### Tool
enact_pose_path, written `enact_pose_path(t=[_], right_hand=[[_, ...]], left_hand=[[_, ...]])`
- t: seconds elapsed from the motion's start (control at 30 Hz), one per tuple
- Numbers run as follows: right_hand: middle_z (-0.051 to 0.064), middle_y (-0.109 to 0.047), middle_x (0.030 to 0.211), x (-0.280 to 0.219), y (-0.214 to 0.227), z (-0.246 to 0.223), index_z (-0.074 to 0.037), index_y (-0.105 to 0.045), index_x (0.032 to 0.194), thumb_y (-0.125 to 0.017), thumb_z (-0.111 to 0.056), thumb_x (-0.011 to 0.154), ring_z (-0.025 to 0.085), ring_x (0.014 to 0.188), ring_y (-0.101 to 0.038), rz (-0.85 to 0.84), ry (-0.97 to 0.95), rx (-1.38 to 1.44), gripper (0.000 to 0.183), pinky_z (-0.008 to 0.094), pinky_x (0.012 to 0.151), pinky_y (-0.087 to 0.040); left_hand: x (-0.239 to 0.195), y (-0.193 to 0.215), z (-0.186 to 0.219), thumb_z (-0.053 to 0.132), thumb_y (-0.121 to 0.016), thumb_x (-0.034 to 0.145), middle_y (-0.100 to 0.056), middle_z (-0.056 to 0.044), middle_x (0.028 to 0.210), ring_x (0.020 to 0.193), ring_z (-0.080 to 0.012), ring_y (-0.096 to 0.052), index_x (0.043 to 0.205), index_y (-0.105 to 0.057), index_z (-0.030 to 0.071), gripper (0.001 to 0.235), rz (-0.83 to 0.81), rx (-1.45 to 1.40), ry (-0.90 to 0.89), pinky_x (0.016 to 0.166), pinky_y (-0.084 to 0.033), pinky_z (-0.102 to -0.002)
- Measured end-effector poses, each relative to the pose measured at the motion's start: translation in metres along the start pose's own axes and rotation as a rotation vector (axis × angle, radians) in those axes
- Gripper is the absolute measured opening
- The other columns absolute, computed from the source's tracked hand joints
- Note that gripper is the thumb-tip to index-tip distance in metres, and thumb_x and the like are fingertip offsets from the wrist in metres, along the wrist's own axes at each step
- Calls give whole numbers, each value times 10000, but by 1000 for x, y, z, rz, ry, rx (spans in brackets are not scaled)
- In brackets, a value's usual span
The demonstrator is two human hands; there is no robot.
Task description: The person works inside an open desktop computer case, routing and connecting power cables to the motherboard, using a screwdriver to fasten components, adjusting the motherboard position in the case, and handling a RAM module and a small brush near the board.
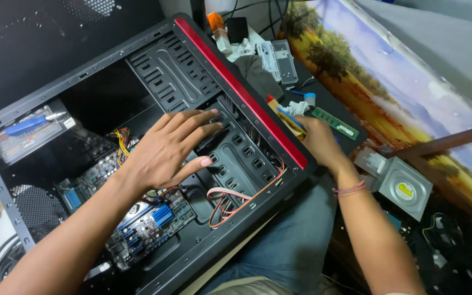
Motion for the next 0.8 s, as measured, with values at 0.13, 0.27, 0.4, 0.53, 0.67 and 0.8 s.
enact_pose_path(t=[0.13,0.27,0.4,0.53,0.67,0.8], right_hand=[[275,-701,1038,1,-8,-12,-22,-721,1116,-790,-132,822,421,1046,-673,-64,-116,-29,322,443,807,-559],[249,-703,1113,-3,-9,-15,-9,-679,1202,-769,-112,809,415,1067,-680,37,-39,84,416,419,876,-552],[198,-701,1084,-8,-11,2,-13,-690,1195,-726,-70,898,385,1022,-686,79,-24,33,305,419,899,-531],[202,-696,1037,-9,5,-2,-9,-697,1221,-670,2,894,394,989,-680,63,-60,29,329,425,859,-534],[198,-707,1051,-4,19,-14,-9,-702,1197,-674,-1,911,381,986,-699,108,-79,44,287,409,835,-546],[195,-717,1040,-2,12,-8,-2,-701,1174,-696,-6,906,375,969,-711,113,-71,64,268,400,816,-552]], left_hand=[[2,2,-3,480,-430,1039,-500,-154,1520,1352,-303,-490,1427,-519,47,588,-14,-24,20,1076,-383,-442],[6,0,-5,466,-435,1032,-507,-153,1512,1342,-298,-493,1419,-525,58,570,-43,-30,46,1077,-374,-442],[12,-4,-7,477,-446,1010,-522,-124,1492,1336,-282,-497,1416,-525,67,582,-57,-5,62,1067,-355,-428],[16,-12,-12,468,-450,1008,-528,-115,1486,1319,-263,-507,1420,-526,78,573,-86,8,71,1063,-341,-432],[21,-19,-17,471,-461,995,-547,-91,1462,1284,-246,-519,1413,-533,96,566,-91,35,80,1049,-336,-433],[22,-24,-21,466,-466,993,-552,-73,1455,1259,-227,-529,1399,-542,118,540,-95,46,94,1040,-337,-427]])
Point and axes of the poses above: each hand's wrist, its own x-axis towards the middle knuckle, its own y-axis out of the back of the hand, z = x × y, the point moved 2 cm from there along x, towards the middle knuckle
